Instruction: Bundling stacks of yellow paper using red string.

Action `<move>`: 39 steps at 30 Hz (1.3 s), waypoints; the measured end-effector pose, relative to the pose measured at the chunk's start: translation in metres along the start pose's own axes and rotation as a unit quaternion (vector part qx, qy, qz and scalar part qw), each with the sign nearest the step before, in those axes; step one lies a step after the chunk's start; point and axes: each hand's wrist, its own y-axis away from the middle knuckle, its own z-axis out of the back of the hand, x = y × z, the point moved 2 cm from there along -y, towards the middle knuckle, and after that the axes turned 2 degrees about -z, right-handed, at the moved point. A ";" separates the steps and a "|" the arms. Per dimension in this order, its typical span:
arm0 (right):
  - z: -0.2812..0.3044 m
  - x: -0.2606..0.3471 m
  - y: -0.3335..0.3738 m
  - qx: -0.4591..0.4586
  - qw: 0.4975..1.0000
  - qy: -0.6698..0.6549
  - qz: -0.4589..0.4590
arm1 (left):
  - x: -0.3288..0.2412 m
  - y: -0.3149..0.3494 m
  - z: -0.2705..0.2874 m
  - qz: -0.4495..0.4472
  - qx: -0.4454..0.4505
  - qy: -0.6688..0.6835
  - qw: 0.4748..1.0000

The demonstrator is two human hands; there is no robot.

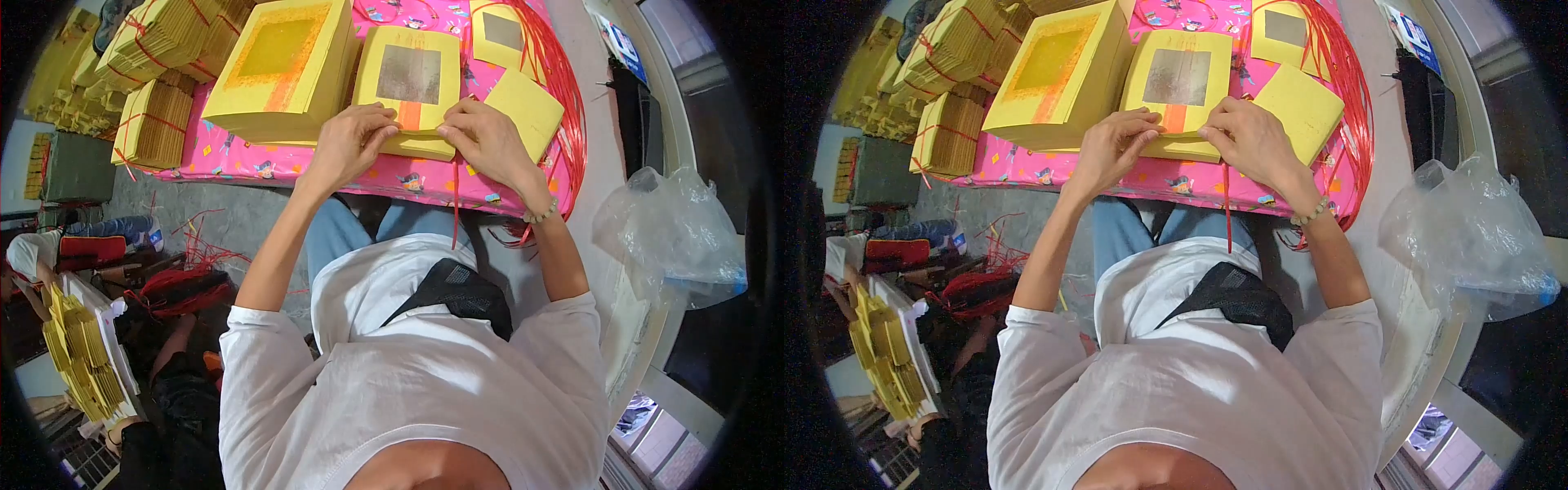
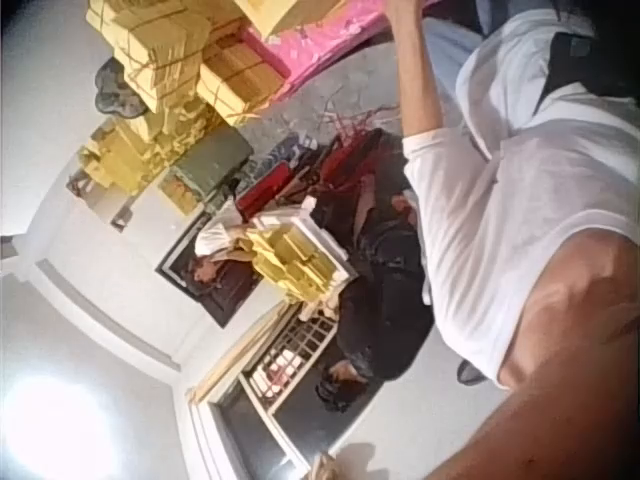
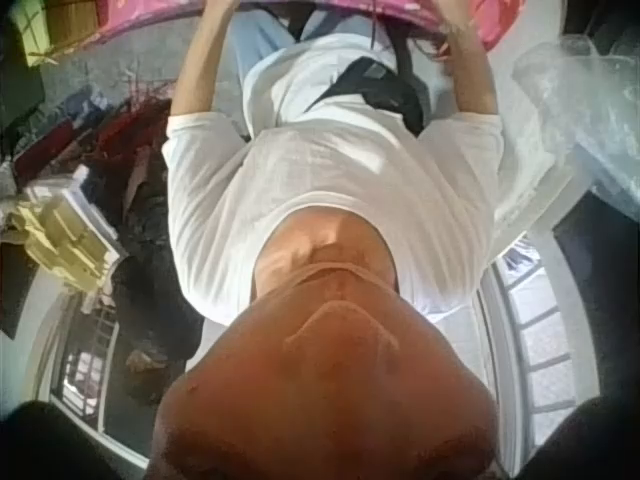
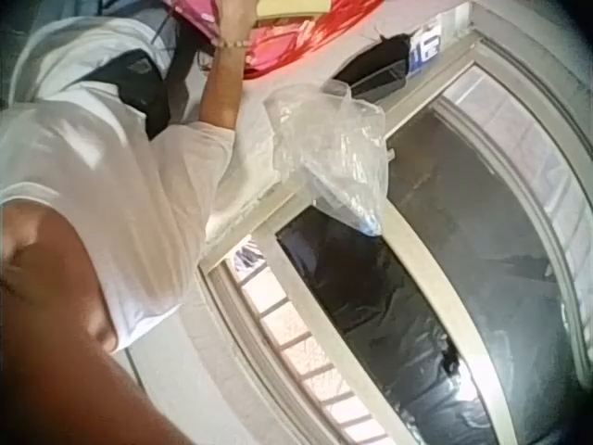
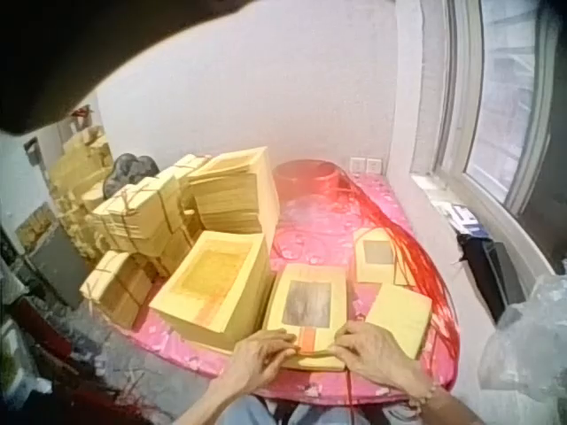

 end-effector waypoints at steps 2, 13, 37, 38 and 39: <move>-0.001 -0.001 0.001 -0.008 1.000 -0.002 0.000 | 0.000 0.000 0.000 -0.004 -0.003 -0.002 1.000; 0.000 0.005 0.003 0.003 0.997 0.064 0.045 | 0.000 0.000 -0.001 -0.008 -0.014 -0.012 1.000; 0.006 0.003 -0.003 0.031 0.998 0.041 0.038 | 0.001 0.000 0.000 -0.050 -0.010 -0.036 0.998; 0.006 0.004 0.000 0.009 0.998 0.043 0.047 | 0.000 0.000 -0.001 -0.051 -0.011 -0.037 0.998; 0.003 0.008 0.002 0.008 0.998 0.044 0.048 | -0.004 -0.002 0.001 -0.038 -0.005 -0.039 0.999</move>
